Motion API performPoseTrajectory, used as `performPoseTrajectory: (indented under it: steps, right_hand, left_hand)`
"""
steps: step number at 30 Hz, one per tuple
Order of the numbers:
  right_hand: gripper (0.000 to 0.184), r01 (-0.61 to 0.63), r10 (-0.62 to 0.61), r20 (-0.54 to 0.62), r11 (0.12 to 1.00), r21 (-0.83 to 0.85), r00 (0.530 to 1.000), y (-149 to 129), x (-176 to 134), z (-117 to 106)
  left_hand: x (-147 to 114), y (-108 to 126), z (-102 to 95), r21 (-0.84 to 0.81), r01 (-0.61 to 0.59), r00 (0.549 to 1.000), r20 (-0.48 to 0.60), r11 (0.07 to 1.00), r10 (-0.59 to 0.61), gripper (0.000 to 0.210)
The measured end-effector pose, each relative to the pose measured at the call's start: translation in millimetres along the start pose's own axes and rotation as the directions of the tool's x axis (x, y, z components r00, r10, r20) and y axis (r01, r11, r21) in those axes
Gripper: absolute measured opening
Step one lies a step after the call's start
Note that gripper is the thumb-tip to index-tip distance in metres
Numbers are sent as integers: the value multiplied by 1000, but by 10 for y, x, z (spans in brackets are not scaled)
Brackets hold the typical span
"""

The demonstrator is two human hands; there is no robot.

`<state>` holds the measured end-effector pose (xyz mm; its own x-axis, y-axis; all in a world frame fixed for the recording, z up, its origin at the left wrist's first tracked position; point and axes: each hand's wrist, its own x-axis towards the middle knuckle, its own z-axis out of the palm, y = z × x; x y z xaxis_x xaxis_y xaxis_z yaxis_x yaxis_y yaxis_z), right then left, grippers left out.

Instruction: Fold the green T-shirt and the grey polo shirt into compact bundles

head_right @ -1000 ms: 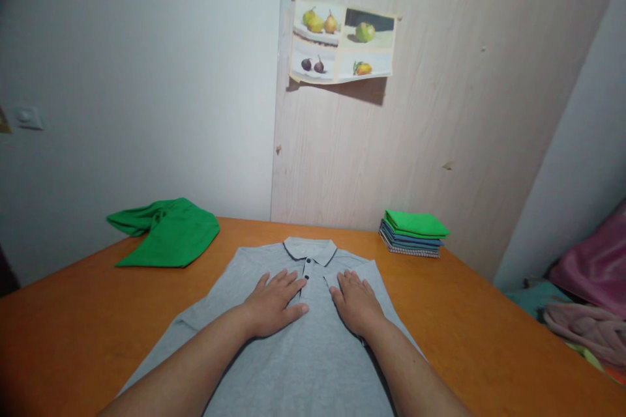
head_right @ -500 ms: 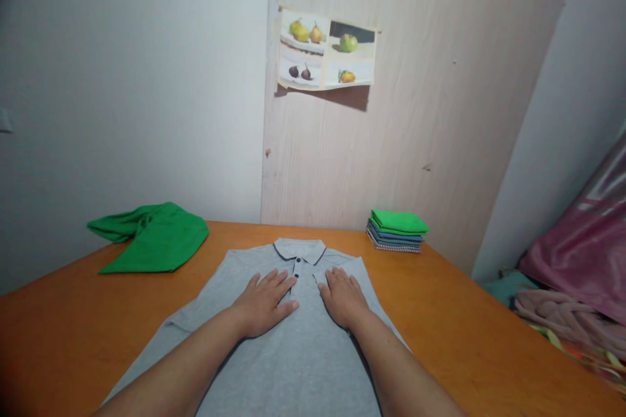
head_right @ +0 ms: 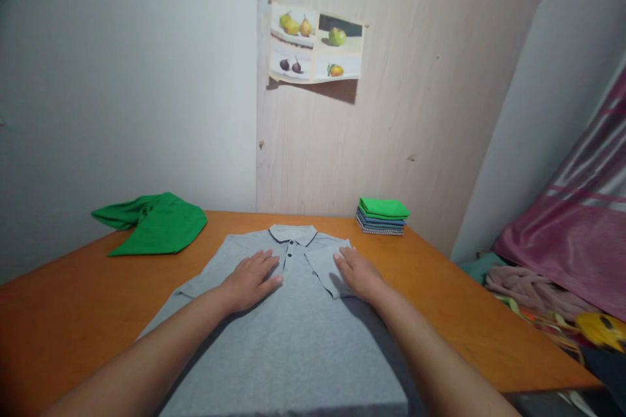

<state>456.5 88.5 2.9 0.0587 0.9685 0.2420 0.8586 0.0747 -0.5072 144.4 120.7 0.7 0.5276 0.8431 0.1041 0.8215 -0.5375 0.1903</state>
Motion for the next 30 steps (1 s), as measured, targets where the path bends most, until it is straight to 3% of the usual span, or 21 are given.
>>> performPoseTrajectory:
  steps: [4,7,10,16,30]
  right_hand:
    - [82,79,-73,78,993,-86,994,-168,-432,104]
    - [86,80,-43,212,982,-171,976,-288,-697,253]
    - [88,72,-12,251,970,-232,968,-342,-838,356]
    - [89,73,-7,258,966,-248,966,-352,-843,360]
    - [87,94,-27,248,960,-264,968,-303,-848,376]
  left_hand:
    - [-254,31,-32,0,1,1000,14,1000,-1,76]
    - [-398,49,31,21,13,1000,26,1000,-14,77]
    - [-461,43,119,42,40,998,46,998,-42,78]
    - [-463,1,199,59,51,999,16,997,-52,79]
    - [-494,42,163,39,43,999,27,998,-44,79]
